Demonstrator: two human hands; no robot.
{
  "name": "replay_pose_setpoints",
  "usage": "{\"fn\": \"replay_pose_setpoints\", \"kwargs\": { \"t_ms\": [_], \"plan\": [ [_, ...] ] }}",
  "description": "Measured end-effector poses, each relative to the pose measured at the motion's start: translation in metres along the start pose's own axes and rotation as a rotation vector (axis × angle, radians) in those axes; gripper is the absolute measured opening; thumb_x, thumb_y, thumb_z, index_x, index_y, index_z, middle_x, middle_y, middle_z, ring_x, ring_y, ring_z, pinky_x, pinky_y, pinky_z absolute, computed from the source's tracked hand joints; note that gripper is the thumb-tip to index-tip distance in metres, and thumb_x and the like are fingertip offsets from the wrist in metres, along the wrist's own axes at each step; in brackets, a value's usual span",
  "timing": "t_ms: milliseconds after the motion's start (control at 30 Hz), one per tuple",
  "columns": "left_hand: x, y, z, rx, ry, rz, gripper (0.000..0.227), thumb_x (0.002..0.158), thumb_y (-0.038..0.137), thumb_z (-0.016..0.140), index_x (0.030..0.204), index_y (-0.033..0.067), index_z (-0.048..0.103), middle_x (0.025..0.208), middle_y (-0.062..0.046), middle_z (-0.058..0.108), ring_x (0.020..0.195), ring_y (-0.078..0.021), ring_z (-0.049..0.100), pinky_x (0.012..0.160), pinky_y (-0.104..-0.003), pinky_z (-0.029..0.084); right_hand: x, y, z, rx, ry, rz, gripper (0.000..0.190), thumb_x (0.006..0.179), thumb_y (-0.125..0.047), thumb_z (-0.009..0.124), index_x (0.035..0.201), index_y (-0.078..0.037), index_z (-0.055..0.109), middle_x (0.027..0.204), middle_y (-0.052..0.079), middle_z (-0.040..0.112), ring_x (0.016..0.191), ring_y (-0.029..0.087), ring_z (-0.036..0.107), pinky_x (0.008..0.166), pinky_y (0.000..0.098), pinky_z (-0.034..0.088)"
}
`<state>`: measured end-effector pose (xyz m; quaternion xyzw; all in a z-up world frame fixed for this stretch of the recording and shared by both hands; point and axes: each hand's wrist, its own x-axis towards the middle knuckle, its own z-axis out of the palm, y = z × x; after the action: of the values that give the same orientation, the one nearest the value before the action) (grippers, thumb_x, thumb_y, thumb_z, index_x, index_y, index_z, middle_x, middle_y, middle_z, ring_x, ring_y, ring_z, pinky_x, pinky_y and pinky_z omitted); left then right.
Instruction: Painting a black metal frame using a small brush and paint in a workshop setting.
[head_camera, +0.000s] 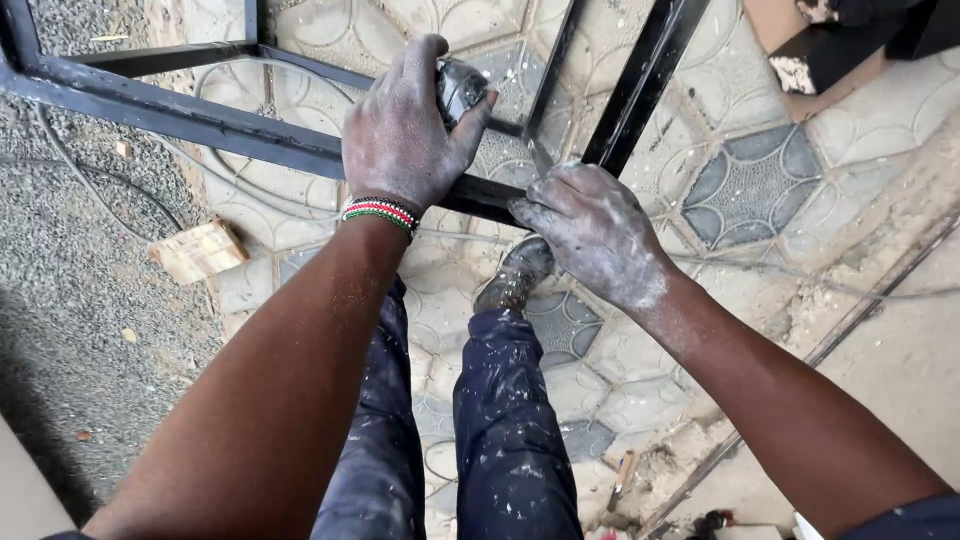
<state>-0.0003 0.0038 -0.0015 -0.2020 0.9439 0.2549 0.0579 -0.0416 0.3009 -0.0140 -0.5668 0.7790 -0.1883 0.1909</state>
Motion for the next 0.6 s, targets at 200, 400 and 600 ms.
{"fn": "replay_pose_setpoints", "kwargs": {
  "t_ms": [200,400,600],
  "plan": [
    [0.001,0.006,-0.005,0.013,-0.073,-0.038,0.062,0.112,0.067,0.079,0.141,0.0161,0.06,0.126,-0.012,0.085,0.103,-0.0477,0.082,0.073,-0.067,0.063,-0.018,0.0,-0.025,1.154,-0.06,0.361,0.049,0.1,0.013,0.067,0.148,0.003,0.064,0.147,0.009,0.079,0.146,0.017,0.072,0.136,0.0302,0.049],
    [0.001,0.002,0.001,0.009,-0.006,-0.032,0.059,0.111,0.067,0.079,0.139,0.0179,0.062,0.117,-0.014,0.083,0.106,-0.0472,0.081,0.079,-0.066,0.061,-0.007,-0.011,-0.058,0.277,0.156,0.17,0.022,0.116,0.001,0.085,0.138,-0.002,0.088,0.141,0.012,0.086,0.13,0.031,0.078,0.127,0.0442,0.057],
    [-0.002,-0.004,0.01,-0.023,0.071,-0.02,0.057,0.102,0.055,0.087,0.139,0.0154,0.069,0.122,-0.014,0.086,0.111,-0.0436,0.082,0.087,-0.06,0.063,0.038,-0.023,-0.033,0.38,0.048,0.282,0.028,0.124,-0.028,0.073,0.138,-0.01,0.088,0.14,0.007,0.089,0.131,0.028,0.08,0.125,0.0453,0.055]
  ]
}}
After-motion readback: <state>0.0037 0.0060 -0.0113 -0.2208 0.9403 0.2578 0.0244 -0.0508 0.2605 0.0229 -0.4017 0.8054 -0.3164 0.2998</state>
